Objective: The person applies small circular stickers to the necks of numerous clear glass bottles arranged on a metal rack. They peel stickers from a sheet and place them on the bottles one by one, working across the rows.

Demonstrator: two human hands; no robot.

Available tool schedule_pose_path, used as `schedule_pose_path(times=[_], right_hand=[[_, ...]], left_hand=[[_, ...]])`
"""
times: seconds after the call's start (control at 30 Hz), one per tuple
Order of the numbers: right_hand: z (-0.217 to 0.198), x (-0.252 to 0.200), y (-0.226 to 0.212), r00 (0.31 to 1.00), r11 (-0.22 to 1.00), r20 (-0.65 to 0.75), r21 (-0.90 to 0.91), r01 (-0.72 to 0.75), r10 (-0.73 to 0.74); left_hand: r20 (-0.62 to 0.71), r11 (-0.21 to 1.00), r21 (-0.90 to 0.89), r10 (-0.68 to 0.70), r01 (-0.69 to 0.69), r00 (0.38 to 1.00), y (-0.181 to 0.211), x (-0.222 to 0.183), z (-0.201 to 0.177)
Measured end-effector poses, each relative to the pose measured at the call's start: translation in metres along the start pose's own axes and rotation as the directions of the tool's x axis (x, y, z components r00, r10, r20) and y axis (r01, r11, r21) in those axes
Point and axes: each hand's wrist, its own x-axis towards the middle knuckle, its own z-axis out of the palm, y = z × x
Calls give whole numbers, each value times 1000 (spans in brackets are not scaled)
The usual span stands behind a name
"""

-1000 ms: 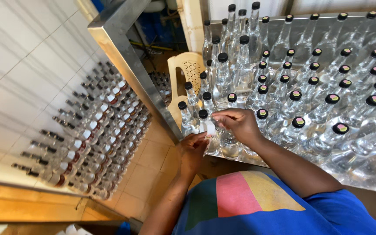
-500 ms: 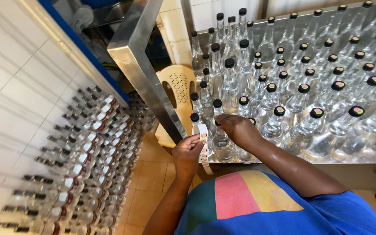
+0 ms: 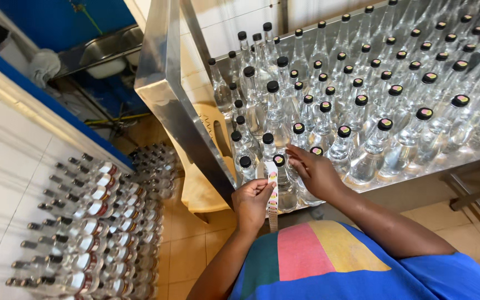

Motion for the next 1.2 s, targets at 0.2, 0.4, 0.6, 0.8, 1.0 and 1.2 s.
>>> schedule_pose_path(times=[0.2, 0.4, 0.6, 0.8, 1.0, 1.2], right_hand=[[-4, -12, -60, 873, 872, -56, 53, 487, -484], [-19, -7, -59, 952, 913, 55, 304, 272, -301], [-18, 29, -37, 918, 842, 382, 526, -118, -110], [-25, 92, -38, 919, 851, 389, 459, -256, 66], [5, 130, 22, 917, 967, 321, -16, 255, -236], [15, 136, 39, 858, 920, 461, -189, 344, -226]], left_hand=[[70, 952, 127, 271, -278, 960, 20, -4, -11], [70, 875, 154, 455, -460, 888, 28, -15, -15], [1, 888, 171, 433, -427, 901, 36, -15, -11], [-79, 942, 197, 293, -274, 953, 32, -17, -3], [-157, 981, 135, 159, -139, 975, 23, -21, -3], [-202, 988, 133, 100, -74, 974, 24, -27, 0]])
